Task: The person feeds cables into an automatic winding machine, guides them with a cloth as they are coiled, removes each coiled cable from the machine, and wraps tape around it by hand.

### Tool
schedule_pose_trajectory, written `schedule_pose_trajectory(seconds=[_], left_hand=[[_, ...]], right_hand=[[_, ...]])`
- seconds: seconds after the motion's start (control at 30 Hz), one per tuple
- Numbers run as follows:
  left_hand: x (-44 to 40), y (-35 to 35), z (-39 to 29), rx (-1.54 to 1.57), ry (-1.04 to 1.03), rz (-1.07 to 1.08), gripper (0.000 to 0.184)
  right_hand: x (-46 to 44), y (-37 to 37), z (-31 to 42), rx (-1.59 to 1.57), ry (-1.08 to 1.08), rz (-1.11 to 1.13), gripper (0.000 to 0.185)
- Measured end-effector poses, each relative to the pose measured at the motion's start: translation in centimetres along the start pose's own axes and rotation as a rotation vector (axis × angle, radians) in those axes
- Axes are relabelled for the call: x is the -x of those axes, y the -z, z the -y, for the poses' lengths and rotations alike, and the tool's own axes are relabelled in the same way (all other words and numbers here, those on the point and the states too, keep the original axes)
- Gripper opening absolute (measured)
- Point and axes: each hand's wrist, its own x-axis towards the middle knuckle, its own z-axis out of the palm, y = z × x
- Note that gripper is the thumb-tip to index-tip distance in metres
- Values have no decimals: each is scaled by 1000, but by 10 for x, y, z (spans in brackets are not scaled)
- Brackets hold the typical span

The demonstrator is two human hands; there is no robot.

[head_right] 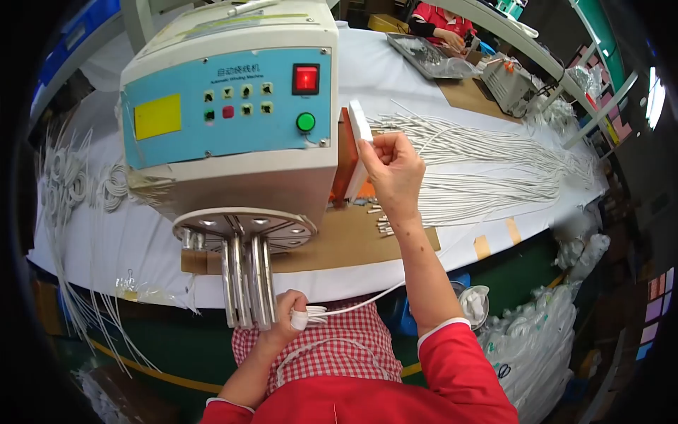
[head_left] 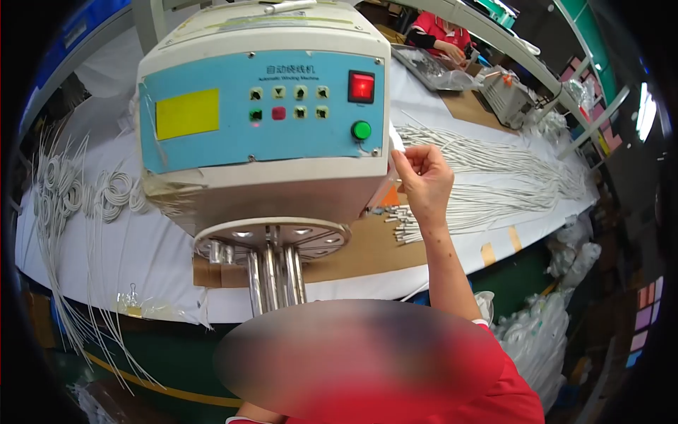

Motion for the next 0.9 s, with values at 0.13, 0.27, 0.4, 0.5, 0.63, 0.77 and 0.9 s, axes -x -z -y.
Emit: schedule_pose_trajectory(seconds=[0.13, 0.27, 0.4, 0.5, 0.63, 0.77, 0.9], left_hand=[[1, 3, 1, 1, 18, 28, 11], [0, 5, -2, 30, 75, 63, 14], [5, 9, -3, 9, 160, 159, 17], [2, 7, -5, 47, 165, 138, 16], [1, -2, 0, 97, 79, 23, 12], [2, 0, -6, 116, 115, 17, 10], [2, 1, -8, 194, 178, 68, 14]], right_hand=[[-2, 4, 3, -36, -25, 60, 13], [-5, 8, 2, -104, -27, 117, 12], [-7, 8, 5, -114, -59, 150, 10], [-12, 7, 8, 157, -45, 117, 12], [-19, 2, 21, 448, -17, 118, 15], [-8, 1, 10, 127, -96, 63, 6], [30, -11, -12, -281, -63, -139, 8]])
